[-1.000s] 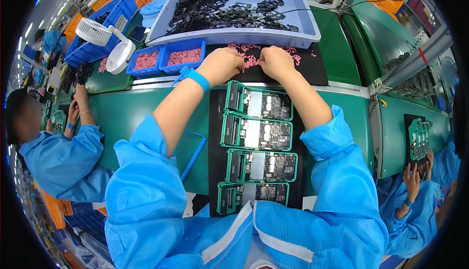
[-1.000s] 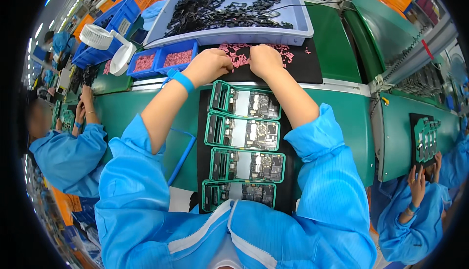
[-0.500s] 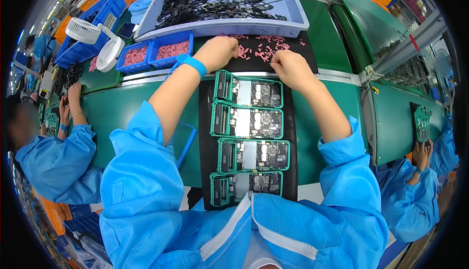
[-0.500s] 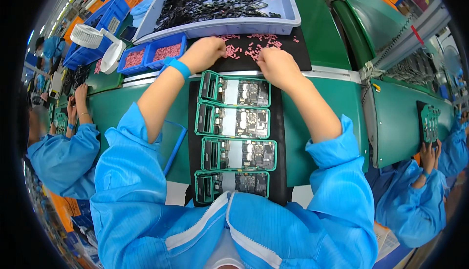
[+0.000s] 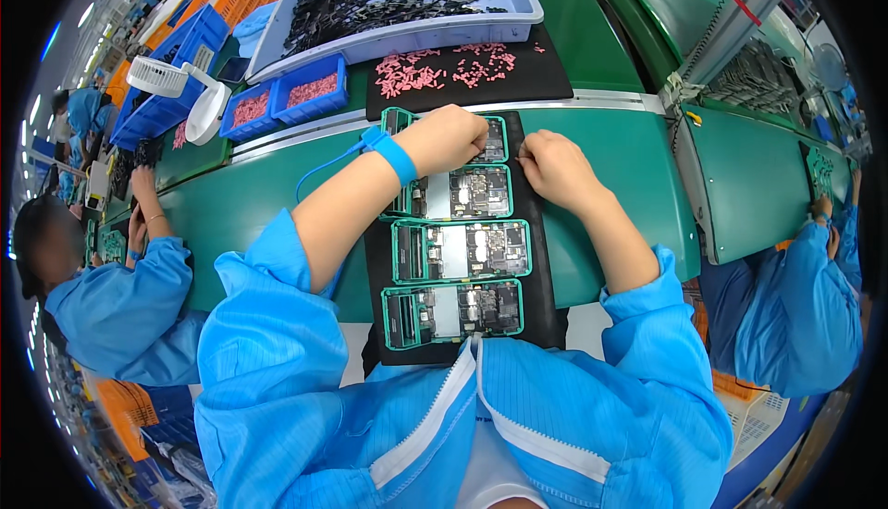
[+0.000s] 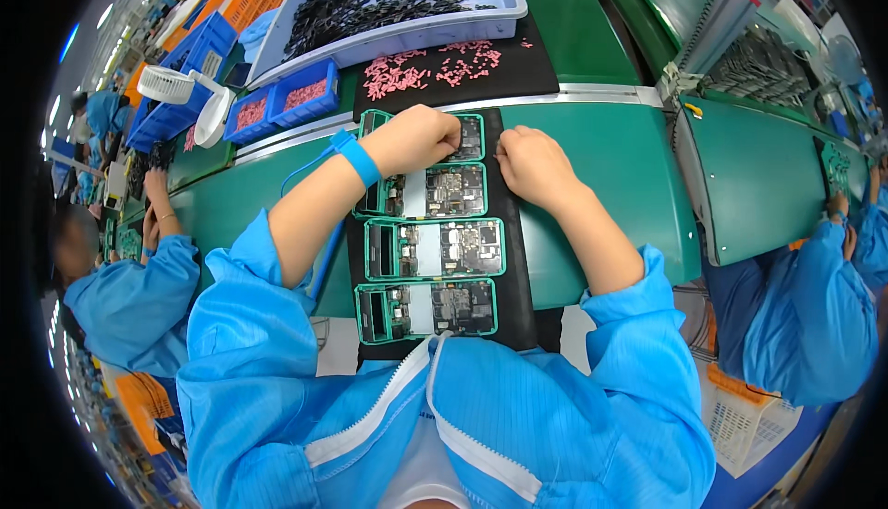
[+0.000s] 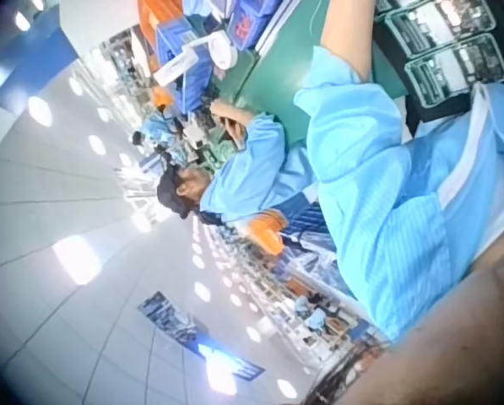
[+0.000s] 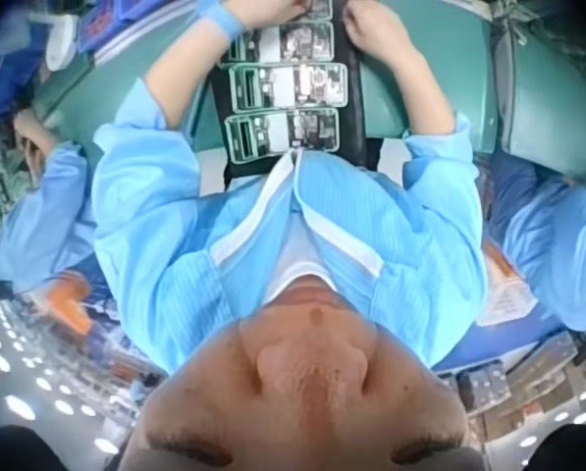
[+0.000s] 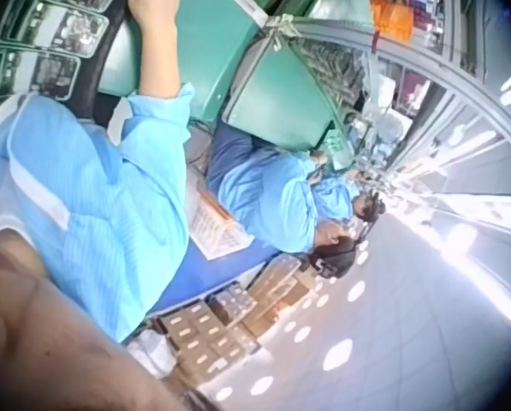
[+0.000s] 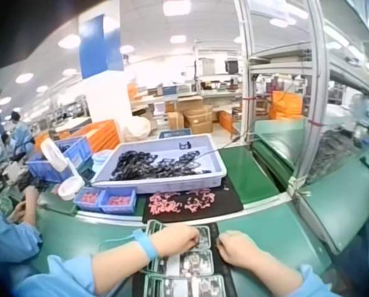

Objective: Placing small electronic components onto printed circuit boards in a factory assembly line.

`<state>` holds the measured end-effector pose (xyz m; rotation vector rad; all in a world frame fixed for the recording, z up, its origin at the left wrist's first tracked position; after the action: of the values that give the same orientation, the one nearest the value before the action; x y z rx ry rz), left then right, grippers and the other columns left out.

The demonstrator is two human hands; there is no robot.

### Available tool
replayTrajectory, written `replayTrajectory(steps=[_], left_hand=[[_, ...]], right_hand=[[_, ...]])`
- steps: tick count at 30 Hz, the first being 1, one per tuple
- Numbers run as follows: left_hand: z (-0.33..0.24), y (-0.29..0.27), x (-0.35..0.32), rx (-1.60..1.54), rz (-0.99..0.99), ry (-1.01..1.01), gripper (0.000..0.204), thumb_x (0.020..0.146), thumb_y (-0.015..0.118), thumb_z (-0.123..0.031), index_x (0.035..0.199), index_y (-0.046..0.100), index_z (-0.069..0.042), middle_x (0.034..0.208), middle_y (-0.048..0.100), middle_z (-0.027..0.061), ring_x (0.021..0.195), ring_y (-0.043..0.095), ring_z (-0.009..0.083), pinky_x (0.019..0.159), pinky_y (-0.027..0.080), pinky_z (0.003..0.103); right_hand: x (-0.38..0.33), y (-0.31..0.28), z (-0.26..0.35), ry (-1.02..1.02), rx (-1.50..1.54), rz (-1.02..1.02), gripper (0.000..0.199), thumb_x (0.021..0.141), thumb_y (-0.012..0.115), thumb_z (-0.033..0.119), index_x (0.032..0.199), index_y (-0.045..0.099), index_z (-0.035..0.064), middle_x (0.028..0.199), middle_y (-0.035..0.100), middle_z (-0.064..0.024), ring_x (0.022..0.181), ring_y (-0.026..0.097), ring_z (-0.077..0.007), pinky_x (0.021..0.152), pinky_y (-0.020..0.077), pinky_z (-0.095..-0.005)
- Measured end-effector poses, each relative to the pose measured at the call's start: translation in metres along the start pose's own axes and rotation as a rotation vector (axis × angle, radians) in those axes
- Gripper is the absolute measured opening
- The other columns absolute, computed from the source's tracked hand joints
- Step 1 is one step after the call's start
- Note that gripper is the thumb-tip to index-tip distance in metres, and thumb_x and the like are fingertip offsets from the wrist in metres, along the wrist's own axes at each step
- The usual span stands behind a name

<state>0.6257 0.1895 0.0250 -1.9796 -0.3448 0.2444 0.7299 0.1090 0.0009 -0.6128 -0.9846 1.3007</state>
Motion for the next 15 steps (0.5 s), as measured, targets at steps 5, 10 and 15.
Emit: replayTrajectory(steps=[5, 10, 15], left_hand=[[-0.007, 0.009, 0.005, 0.124, -0.002, -0.036, 0.009, 0.075, 0.062, -0.008, 0.08, 0.068, -0.004, 0.078, 0.067, 0.0164, 0.077, 0.066, 0.0341, 0.071, 0.053, 0.041], [-0.012, 0.007, 0.011, 0.153, 0.014, -0.075, 0.009, 0.074, 0.06, -0.007, 0.078, 0.069, -0.005, 0.078, 0.067, 0.0171, 0.078, 0.066, 0.0349, 0.072, 0.053, 0.042], [-0.021, 0.008, 0.021, 0.214, 0.101, -0.079, 0.012, 0.074, 0.06, -0.007, 0.079, 0.07, -0.006, 0.08, 0.068, 0.0176, 0.081, 0.066, 0.0351, 0.074, 0.053, 0.043]], right_hand=[[-0.013, -0.006, -0.008, 0.015, 0.059, -0.059, 0.007, 0.081, 0.06, 0.01, 0.082, 0.061, 0.0027, 0.081, 0.062, -0.0156, 0.082, 0.06, -0.0355, 0.074, 0.0487, -0.0446], [-0.017, -0.013, -0.011, 0.0, 0.097, -0.095, 0.006, 0.08, 0.06, 0.01, 0.081, 0.062, 0.0038, 0.081, 0.062, -0.0144, 0.081, 0.061, -0.0347, 0.073, 0.0489, -0.0441], [-0.02, -0.012, -0.018, 0.011, 0.112, -0.104, 0.006, 0.078, 0.06, 0.009, 0.08, 0.062, 0.0042, 0.08, 0.062, -0.0137, 0.081, 0.061, -0.0343, 0.073, 0.0492, -0.0435]])
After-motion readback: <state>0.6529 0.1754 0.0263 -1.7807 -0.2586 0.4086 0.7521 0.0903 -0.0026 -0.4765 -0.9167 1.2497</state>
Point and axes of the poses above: each hand's wrist, its own x-axis towards the middle knuckle, its own y-axis out of the palm, z = x × y, the point moved 8 cm from there along x, towards the middle knuckle
